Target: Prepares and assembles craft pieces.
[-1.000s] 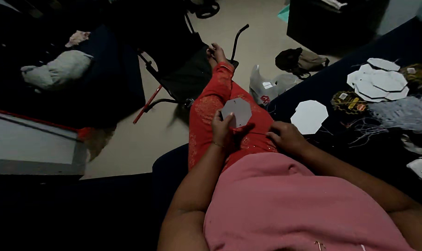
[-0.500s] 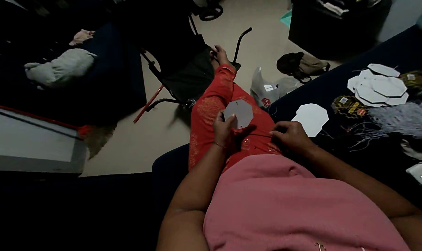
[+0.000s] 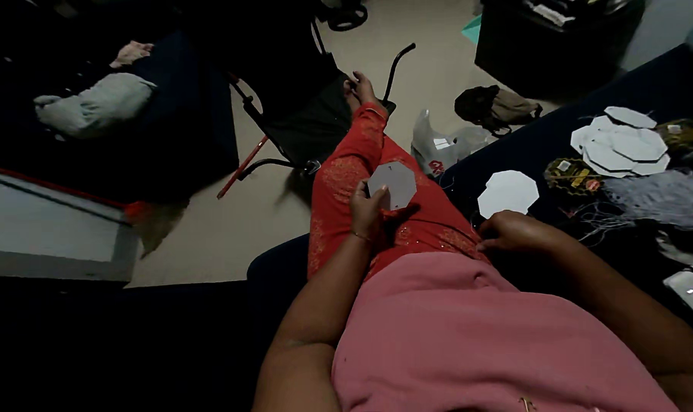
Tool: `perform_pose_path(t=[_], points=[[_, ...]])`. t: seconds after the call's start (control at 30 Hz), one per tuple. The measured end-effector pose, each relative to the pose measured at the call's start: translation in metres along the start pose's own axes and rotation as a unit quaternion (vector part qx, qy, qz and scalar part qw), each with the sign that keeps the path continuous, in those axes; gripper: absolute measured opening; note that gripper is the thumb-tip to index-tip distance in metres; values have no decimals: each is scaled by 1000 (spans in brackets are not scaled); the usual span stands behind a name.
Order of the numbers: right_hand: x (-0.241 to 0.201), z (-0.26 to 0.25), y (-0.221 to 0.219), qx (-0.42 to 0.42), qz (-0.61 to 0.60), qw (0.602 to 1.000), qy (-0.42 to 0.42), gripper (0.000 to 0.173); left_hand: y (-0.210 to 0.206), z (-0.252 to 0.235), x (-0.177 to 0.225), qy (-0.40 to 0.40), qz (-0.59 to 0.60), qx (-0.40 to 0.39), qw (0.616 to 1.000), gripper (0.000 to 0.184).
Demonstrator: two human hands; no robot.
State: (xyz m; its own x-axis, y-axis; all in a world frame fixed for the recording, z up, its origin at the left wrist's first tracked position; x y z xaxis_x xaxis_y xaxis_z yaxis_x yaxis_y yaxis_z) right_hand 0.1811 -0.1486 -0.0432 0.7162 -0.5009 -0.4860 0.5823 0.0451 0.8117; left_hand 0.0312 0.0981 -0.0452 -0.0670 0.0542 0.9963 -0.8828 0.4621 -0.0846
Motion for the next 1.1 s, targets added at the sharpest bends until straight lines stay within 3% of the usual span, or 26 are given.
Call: perform_pose_path(t=[0.17,0.33,0.5,0.7,0.8,0.93,1.0,1.1], points=[[7,-12,4,83,-94,990,-61,24,0,-1,-3,0,1,-5,1000,29],[15,-17,-10,115,-239,950,-163,26,-1,2,0,10,5,-12,1000,26],[11,-16,-14,125,-201,961,-140,41,-1,4,1,9,-7,-22,1000,26],[40,-11,-10,137,-179,959,-171,34,-1,4,2,6,9,-14,1000,25],[55,-7,-10,96,-129,965,-209,48,-1,5,4,11,11,-11,1000,26],[44,-7,-28,30,-152,962,-224,60,-2,4,2,8,2,-17,1000,28],[37,-10,-33,46,-173,963,-199,58,-2,3,1,10,-4,-18,1000,29],[33,-16,-28,89,-198,963,-158,37,-1,4,1,19,-10,-16,1000,27]])
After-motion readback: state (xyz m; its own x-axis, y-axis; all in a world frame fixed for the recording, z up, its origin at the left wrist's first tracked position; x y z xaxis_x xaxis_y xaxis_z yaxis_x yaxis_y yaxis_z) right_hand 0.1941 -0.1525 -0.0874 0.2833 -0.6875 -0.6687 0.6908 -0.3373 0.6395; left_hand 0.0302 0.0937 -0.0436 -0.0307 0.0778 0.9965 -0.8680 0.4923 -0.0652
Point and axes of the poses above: each hand's wrist, its own z-axis away from the middle knuckle, its own y-axis out of the back of the hand, x = y × z, the point moved 6 cm from there along -z, towards the middle knuckle, and after that the axes turned 12 degrees about x, right-handed, at the moved point
